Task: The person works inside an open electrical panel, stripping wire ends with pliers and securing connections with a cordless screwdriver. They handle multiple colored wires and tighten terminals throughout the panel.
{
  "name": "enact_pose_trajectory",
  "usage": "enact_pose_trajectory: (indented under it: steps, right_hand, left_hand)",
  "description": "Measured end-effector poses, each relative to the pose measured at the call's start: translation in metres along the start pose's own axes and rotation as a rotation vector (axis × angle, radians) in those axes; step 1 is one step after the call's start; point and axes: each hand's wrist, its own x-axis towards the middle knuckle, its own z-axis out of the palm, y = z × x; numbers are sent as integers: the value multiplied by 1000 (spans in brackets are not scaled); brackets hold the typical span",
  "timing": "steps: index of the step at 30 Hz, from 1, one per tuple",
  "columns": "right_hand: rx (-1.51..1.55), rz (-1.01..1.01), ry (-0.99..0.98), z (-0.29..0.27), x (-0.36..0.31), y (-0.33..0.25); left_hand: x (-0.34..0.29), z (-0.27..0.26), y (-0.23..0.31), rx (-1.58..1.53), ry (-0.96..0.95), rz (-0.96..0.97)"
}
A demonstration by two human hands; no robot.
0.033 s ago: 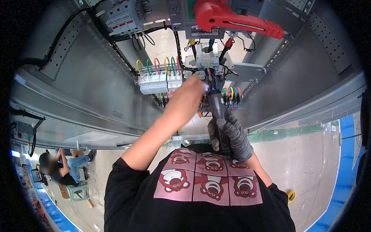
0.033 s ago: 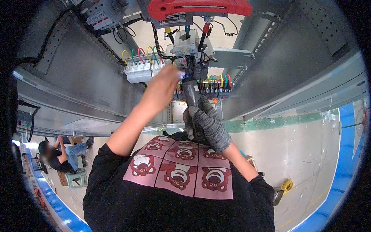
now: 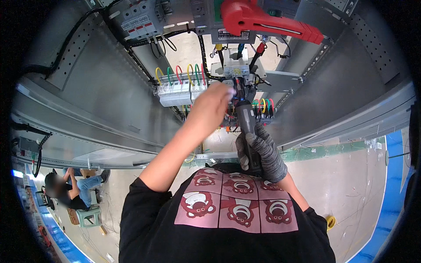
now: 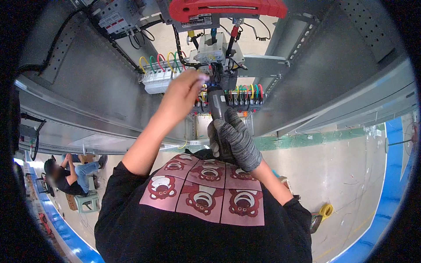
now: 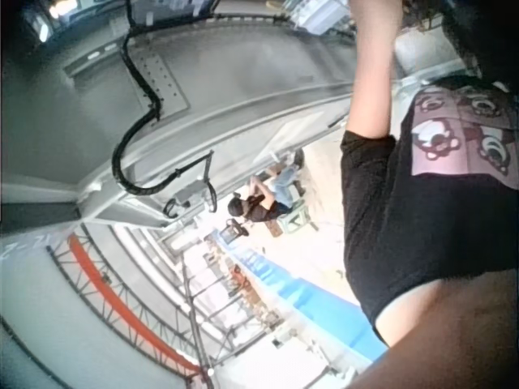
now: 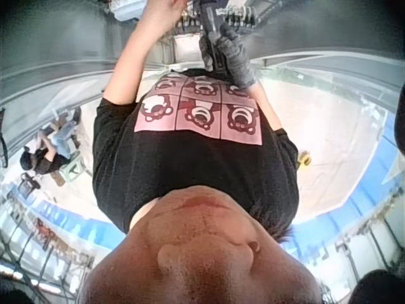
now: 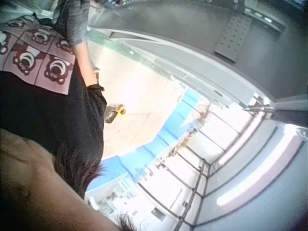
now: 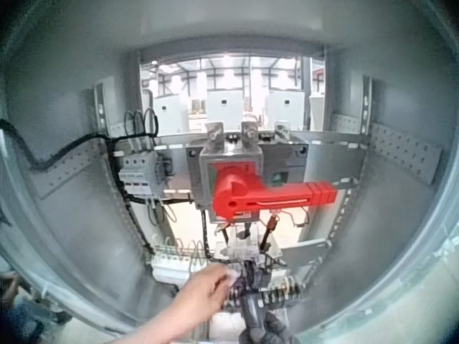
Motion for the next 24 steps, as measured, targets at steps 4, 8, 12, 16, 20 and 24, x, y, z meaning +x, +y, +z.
enact_pose_trajectory:
  steps: [4,8,12,16,20,24]
  right_hand:
    - [9,-27,-11,4,6,2]
    - [78,-47,51,6,9,8]
    - [113,-11,49,9,11,8]
    - [108,-54,73,13,12,8]
    - [72,-73,108,18,14,4]
    - [51,-52,48,10,13,7]
  left_hand:
    - [25,-19,-7,-159,22,31]
    - [53,-41,6,19,92,82]
    - [58,-30,-10,363,-14,393]
    - [58,-19,-27,366,58,416]
    - [59,-16,-39,334,81,480]
    - [58,-14,-45,346,134,567]
